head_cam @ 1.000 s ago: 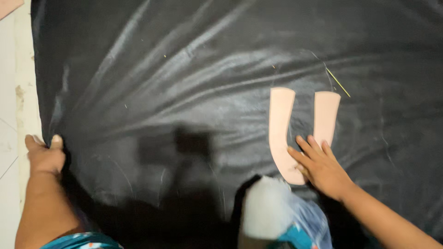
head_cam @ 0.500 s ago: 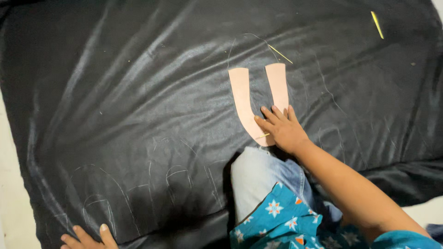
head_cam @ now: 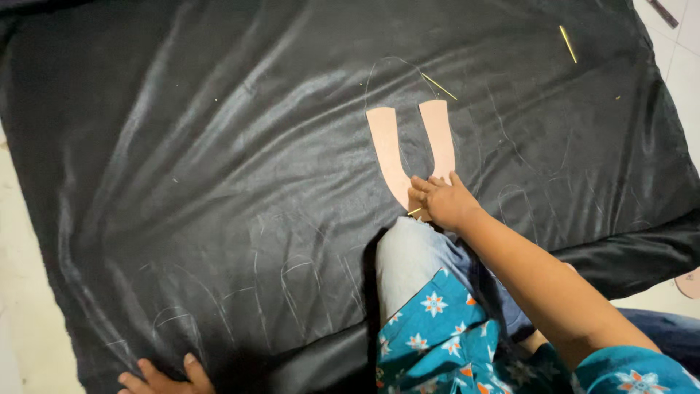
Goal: The person sits on the floor and uses a U-shaped cardboard template to trace outlines onto a large black fabric sheet with a yellow chalk stick. They repeatedly position the template, trace the shape, and move it to new locations to create multiple pattern outlines.
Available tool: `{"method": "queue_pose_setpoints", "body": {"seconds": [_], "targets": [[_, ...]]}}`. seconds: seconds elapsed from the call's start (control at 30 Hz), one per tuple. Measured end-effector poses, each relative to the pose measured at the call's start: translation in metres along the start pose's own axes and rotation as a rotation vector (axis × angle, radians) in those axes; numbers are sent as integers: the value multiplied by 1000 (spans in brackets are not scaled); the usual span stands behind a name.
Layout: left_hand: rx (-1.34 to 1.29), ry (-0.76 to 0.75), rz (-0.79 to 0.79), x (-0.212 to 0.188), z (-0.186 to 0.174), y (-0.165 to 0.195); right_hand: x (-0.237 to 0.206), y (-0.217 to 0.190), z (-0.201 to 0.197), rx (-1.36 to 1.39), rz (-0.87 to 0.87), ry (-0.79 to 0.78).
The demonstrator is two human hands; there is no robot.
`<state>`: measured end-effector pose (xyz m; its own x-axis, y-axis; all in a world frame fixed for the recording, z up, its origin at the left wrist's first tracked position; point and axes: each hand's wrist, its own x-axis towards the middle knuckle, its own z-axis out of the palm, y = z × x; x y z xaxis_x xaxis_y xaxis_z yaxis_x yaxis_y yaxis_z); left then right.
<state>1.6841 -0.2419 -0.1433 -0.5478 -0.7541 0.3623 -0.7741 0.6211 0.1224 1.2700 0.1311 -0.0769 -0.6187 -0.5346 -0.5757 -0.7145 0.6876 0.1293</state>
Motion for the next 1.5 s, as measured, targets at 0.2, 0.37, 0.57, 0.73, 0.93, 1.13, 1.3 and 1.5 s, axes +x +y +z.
{"method": "queue_pose_setpoints", "body": {"seconds": [0.2,0.37,0.57,0.73,0.93,1.13,1.3,1.5], "targets": [[-11,-24,-88,15,-19,15,-29,-22,-2,93,29,51],[-32,-69,-107,19,-17,9,-50,-57,3,123,73,-3],[-65,-156,-158,14,-15,-8,-14,-79,-19,225,142,-247],[-156,-249,-161,9,-16,-15,-3,-101,-24,213,200,-113],[-142,-328,-137,7,-17,-31,-8,-143,-25,77,382,-125],[-148,-293,-154,12,-21,-34,-24,-127,-9,181,214,-8],[-189,-274,-145,10,-17,-38,-22,-120,5,110,144,38],[-215,-169,-262,18,-1,-30,24,-71,-26,149,-45,-134]]}}
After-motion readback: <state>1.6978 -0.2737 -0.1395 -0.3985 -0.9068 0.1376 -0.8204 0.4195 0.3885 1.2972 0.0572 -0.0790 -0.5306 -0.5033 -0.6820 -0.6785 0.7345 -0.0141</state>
